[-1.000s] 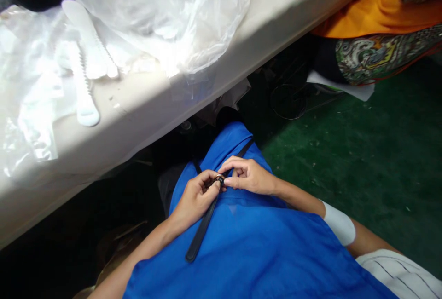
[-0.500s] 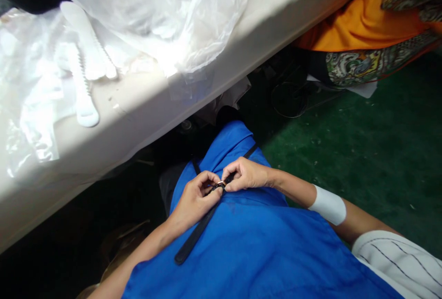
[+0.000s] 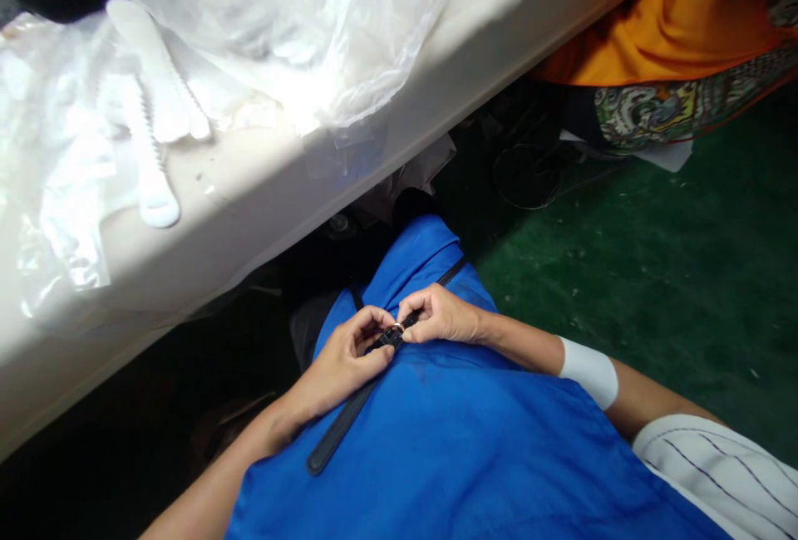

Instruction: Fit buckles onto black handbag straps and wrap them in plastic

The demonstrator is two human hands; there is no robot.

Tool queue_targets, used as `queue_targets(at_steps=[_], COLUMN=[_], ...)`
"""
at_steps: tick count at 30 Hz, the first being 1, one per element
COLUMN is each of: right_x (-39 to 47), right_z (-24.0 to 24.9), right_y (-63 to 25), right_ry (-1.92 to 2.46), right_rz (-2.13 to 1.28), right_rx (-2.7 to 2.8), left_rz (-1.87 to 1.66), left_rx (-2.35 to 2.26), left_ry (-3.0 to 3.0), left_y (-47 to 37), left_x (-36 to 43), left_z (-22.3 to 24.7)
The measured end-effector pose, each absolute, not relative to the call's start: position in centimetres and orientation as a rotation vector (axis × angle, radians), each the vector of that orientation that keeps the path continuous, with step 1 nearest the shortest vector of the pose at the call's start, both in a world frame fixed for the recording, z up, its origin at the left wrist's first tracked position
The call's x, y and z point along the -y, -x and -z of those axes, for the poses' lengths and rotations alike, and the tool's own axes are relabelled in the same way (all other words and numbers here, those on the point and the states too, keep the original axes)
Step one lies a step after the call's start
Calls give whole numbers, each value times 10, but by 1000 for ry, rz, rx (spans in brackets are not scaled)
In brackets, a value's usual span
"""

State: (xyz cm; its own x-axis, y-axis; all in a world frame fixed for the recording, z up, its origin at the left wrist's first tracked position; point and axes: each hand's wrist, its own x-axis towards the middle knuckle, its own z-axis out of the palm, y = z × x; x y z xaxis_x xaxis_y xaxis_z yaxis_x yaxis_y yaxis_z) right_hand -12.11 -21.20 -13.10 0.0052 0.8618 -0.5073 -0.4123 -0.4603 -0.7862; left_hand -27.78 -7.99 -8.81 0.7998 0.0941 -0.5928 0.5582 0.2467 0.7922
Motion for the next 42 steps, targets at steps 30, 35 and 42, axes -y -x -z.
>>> queue_targets(at_steps=[30,35,42], right_x=[212,212,209], right_z=[130,143,146], right_y=[137,133,139], right_ry=[1471,1393,1389], right_rz=[-1301,-1447,-1625], right_rx=[913,824,669], left_rz=[234,254,183], left_rx=[-849,-859,-829], left_ry=[-1612,-1610,-1589], left_y=[280,280,284], left_x=[98,97,95], left_z=[89,94,99])
